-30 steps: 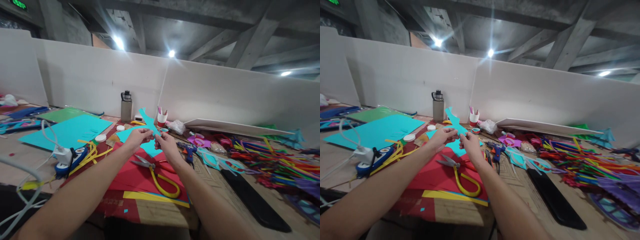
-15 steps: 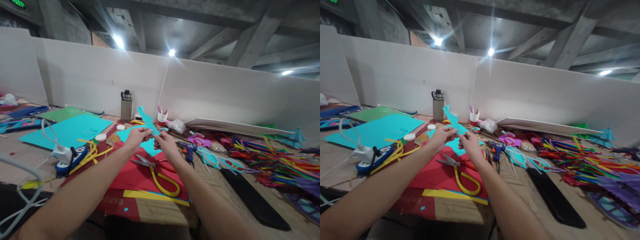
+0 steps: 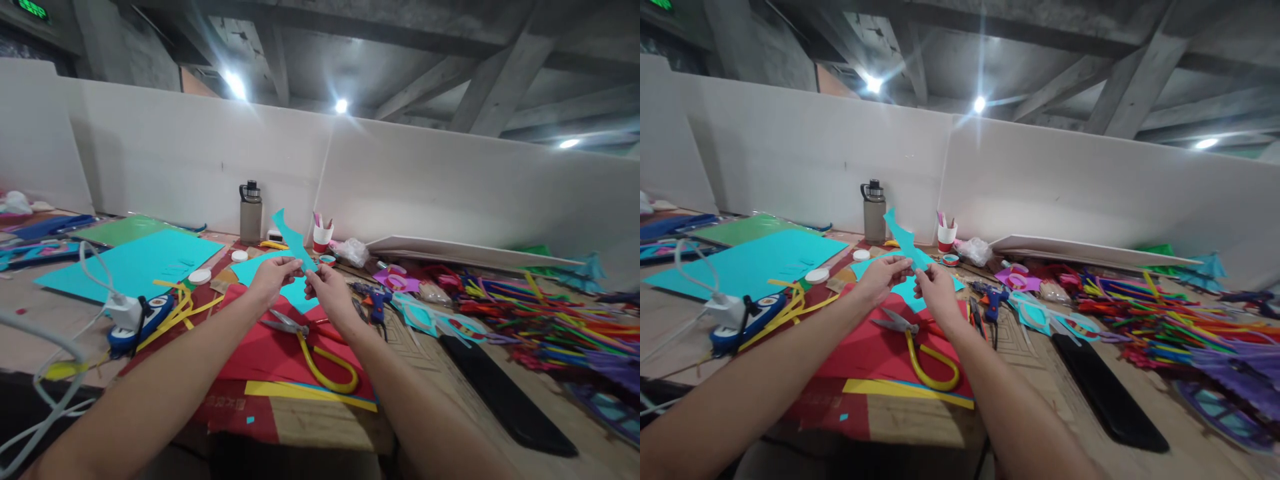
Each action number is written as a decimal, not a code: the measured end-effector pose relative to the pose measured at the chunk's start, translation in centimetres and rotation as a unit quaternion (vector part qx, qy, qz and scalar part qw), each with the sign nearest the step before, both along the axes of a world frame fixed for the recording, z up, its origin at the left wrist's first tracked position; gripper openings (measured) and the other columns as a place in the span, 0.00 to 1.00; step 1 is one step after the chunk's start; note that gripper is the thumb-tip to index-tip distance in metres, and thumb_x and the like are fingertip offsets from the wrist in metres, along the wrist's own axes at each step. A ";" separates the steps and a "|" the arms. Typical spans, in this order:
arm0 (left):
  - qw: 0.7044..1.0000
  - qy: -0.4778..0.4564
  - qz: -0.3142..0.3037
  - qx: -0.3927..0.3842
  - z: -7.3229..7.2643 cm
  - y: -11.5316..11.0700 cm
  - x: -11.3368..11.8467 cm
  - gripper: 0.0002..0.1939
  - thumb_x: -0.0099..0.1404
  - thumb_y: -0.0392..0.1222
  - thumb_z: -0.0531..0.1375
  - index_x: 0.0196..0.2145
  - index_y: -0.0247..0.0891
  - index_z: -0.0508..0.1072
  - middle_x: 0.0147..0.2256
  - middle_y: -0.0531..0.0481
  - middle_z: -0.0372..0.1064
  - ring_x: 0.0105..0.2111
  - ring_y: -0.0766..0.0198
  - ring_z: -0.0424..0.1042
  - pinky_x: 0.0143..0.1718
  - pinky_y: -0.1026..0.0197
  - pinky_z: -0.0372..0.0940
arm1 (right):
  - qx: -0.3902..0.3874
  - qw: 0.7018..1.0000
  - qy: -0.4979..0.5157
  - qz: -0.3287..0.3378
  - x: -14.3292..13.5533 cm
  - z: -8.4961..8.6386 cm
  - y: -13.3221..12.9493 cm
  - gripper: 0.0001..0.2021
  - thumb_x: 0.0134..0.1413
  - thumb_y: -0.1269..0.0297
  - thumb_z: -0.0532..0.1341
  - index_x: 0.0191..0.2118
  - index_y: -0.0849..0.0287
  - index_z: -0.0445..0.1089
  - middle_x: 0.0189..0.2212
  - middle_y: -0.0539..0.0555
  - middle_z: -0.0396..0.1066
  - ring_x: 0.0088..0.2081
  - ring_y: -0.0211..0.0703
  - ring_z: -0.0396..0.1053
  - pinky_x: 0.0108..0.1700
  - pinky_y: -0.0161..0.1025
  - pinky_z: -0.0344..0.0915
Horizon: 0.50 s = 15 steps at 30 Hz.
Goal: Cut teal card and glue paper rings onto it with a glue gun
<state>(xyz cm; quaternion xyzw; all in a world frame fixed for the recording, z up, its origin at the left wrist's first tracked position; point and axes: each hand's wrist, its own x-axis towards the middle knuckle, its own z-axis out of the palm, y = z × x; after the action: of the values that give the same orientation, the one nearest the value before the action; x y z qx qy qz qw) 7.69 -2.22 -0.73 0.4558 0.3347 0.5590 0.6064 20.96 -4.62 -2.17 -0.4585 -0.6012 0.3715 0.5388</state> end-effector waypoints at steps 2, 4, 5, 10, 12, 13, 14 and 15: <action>1.000 0.010 0.007 -0.001 0.0 0.3 -0.3 0.13 0.44 0.43 0.69 0.25 0.33 0.72 0.23 0.50 0.70 0.25 0.68 0.69 0.27 0.66 0.58 | -0.007 1.000 -0.019 0.001 0.1 0.6 -0.6 0.12 0.51 0.54 0.56 0.27 0.58 0.59 0.21 0.47 0.64 0.21 0.35 0.64 0.23 0.34 0.62; 1.000 0.016 0.013 -0.001 0.0 0.7 -0.7 0.14 0.44 0.44 0.69 0.24 0.33 0.72 0.22 0.50 0.69 0.25 0.68 0.69 0.26 0.66 0.57 | -0.005 0.998 -0.058 0.000 0.7 1.4 -2.0 0.11 0.52 0.55 0.56 0.28 0.58 0.61 0.22 0.47 0.64 0.22 0.36 0.64 0.24 0.35 0.61; 1.000 0.015 0.015 -0.001 0.0 0.9 -0.9 0.14 0.43 0.44 0.69 0.24 0.33 0.72 0.21 0.50 0.69 0.25 0.68 0.69 0.26 0.66 0.56 | 0.006 0.996 -0.092 0.002 1.1 1.8 -3.0 0.10 0.51 0.56 0.57 0.29 0.58 0.63 0.23 0.48 0.65 0.24 0.37 0.64 0.27 0.35 0.60; 1.000 -0.006 0.023 0.004 0.5 1.6 -1.9 0.14 0.43 0.43 0.70 0.24 0.33 0.72 0.22 0.50 0.69 0.24 0.68 0.69 0.25 0.66 0.56 | 0.017 0.884 -0.463 0.068 3.6 2.2 -8.8 0.11 0.52 0.59 0.59 0.38 0.59 0.69 0.38 0.57 0.69 0.38 0.46 0.66 0.39 0.40 0.60; 0.999 -0.014 0.030 -0.001 0.7 1.8 -2.1 0.14 0.42 0.43 0.70 0.24 0.33 0.72 0.22 0.50 0.69 0.24 0.68 0.69 0.25 0.66 0.56 | -0.008 0.845 -0.525 0.101 4.0 1.2 -10.1 0.17 0.50 0.61 0.61 0.47 0.60 0.68 0.45 0.61 0.67 0.44 0.50 0.65 0.44 0.42 0.60; 0.999 -0.017 0.033 -0.006 0.8 1.8 -2.1 0.14 0.42 0.42 0.70 0.24 0.33 0.72 0.21 0.50 0.69 0.24 0.68 0.69 0.25 0.66 0.56 | -0.010 0.828 -0.550 0.113 4.0 0.6 -10.4 0.17 0.51 0.63 0.60 0.48 0.61 0.68 0.45 0.62 0.66 0.45 0.51 0.64 0.46 0.43 0.59; 0.999 -0.020 0.035 -0.012 0.9 1.8 -2.2 0.13 0.42 0.42 0.70 0.23 0.32 0.72 0.21 0.50 0.69 0.24 0.68 0.69 0.25 0.66 0.56 | -0.007 0.812 -0.572 0.116 4.0 0.0 -10.4 0.15 0.53 0.66 0.58 0.47 0.62 0.68 0.45 0.63 0.66 0.46 0.51 0.64 0.47 0.43 0.58; 0.999 -0.026 0.036 -0.018 0.9 1.8 -2.2 0.13 0.42 0.41 0.70 0.23 0.32 0.72 0.21 0.50 0.70 0.24 0.68 0.69 0.25 0.66 0.56 | 0.005 0.806 -0.582 0.113 3.9 -0.6 -10.3 0.16 0.54 0.68 0.56 0.49 0.62 0.67 0.45 0.63 0.66 0.45 0.51 0.63 0.48 0.44 0.58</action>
<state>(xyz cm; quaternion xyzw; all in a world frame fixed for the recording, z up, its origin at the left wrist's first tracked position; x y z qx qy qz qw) 5.47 -0.40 0.19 0.4176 0.3449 0.5859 0.6028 24.86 -14.95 -2.74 -0.5147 -0.8514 0.0900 0.0450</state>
